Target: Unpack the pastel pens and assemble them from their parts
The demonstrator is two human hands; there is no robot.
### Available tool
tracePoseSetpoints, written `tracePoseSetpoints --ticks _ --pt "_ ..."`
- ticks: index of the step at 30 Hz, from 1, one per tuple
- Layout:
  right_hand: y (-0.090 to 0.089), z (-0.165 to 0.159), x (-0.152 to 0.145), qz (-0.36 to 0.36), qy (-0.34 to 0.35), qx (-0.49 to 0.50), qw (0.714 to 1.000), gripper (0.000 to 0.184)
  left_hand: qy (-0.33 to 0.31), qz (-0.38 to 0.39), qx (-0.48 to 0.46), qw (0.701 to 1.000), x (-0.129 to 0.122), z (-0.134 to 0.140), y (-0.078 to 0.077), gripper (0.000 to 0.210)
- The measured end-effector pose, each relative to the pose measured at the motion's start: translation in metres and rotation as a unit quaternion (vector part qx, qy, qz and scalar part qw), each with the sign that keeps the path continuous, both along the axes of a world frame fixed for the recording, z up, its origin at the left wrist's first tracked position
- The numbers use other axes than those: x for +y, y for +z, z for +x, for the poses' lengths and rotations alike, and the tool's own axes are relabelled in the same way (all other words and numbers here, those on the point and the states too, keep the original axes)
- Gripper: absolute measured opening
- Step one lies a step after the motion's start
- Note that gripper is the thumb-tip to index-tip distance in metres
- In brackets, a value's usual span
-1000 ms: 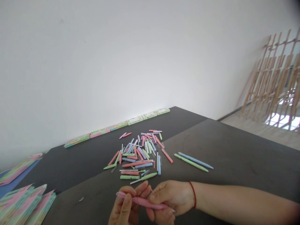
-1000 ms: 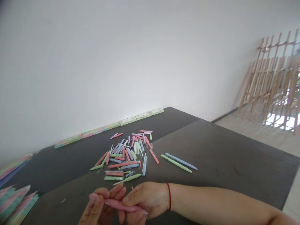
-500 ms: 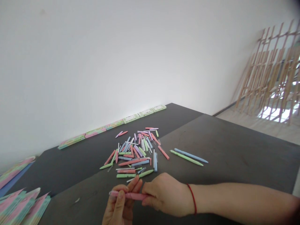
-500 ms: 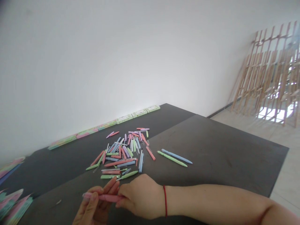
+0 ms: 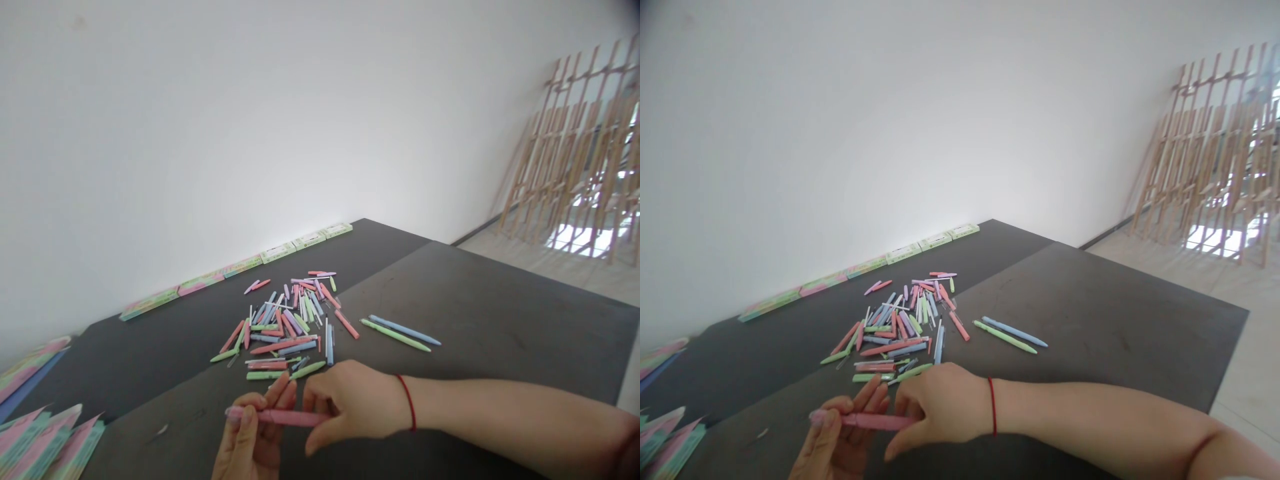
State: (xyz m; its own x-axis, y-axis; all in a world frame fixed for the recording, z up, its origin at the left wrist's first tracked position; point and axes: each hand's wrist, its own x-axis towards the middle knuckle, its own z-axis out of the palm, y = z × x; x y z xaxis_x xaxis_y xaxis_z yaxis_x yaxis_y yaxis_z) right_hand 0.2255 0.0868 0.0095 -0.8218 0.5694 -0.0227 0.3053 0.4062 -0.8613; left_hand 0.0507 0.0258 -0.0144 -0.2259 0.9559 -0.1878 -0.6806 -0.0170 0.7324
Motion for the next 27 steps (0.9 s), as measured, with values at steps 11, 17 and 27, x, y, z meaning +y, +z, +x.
tracePoseSetpoints --ticks 11,17,27 --pt "-0.013 -0.006 0.002 -0.286 0.061 0.117 0.949 0.029 -0.012 0.02 0.048 0.999 0.001 -0.006 0.0 0.029" --pt "-0.03 -0.015 0.01 -0.486 0.156 0.16 0.845 0.035 -0.015 0.032 0.052 0.998 0.001 -0.001 0.001 0.027" --pt "0.022 0.032 0.012 0.107 -0.082 -0.115 0.984 0.025 0.016 0.05 0.234 0.971 0.038 -0.024 -0.042 0.051"
